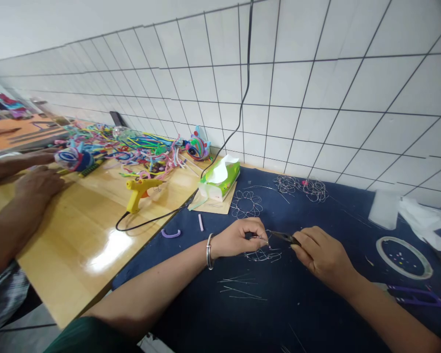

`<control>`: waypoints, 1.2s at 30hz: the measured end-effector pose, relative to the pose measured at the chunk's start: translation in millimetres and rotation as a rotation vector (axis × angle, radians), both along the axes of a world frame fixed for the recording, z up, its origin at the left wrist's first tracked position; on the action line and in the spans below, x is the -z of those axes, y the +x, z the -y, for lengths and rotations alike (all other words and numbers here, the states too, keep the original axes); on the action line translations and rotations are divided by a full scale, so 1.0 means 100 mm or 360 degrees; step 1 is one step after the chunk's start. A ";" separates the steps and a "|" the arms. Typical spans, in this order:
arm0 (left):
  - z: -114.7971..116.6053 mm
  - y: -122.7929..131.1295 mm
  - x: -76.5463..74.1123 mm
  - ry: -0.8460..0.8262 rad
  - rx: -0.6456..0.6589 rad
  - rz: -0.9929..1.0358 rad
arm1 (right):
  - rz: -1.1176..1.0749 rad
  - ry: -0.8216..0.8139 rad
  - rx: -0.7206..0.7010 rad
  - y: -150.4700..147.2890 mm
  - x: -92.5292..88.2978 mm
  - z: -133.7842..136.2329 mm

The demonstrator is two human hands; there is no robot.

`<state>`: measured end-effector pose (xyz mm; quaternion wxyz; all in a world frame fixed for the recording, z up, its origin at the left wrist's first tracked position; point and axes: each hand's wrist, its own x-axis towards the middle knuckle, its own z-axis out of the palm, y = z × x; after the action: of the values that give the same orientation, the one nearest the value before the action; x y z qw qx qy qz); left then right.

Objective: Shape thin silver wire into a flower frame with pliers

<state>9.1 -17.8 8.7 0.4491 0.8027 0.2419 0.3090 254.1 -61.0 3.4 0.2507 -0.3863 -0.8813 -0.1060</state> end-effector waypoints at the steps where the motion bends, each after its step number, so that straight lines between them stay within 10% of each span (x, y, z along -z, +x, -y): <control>1: 0.00 0.00 0.00 0.0014 -0.0023 0.0003 | -0.0017 -0.0010 0.0014 -0.01 0.01 0.00; 16: 0.01 0.03 0.08 0.0251 -0.0507 0.0065 | -0.0035 -0.0216 0.0224 -0.18 0.06 0.09; 36: 0.08 0.11 0.16 0.0153 -0.0756 0.0063 | 0.0272 0.0175 0.0436 -0.26 -0.06 0.17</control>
<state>20.3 -25.4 -6.8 0.3296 0.7376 0.4002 0.4327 228.2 -78.3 9.0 0.1787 -0.4782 -0.8314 -0.2197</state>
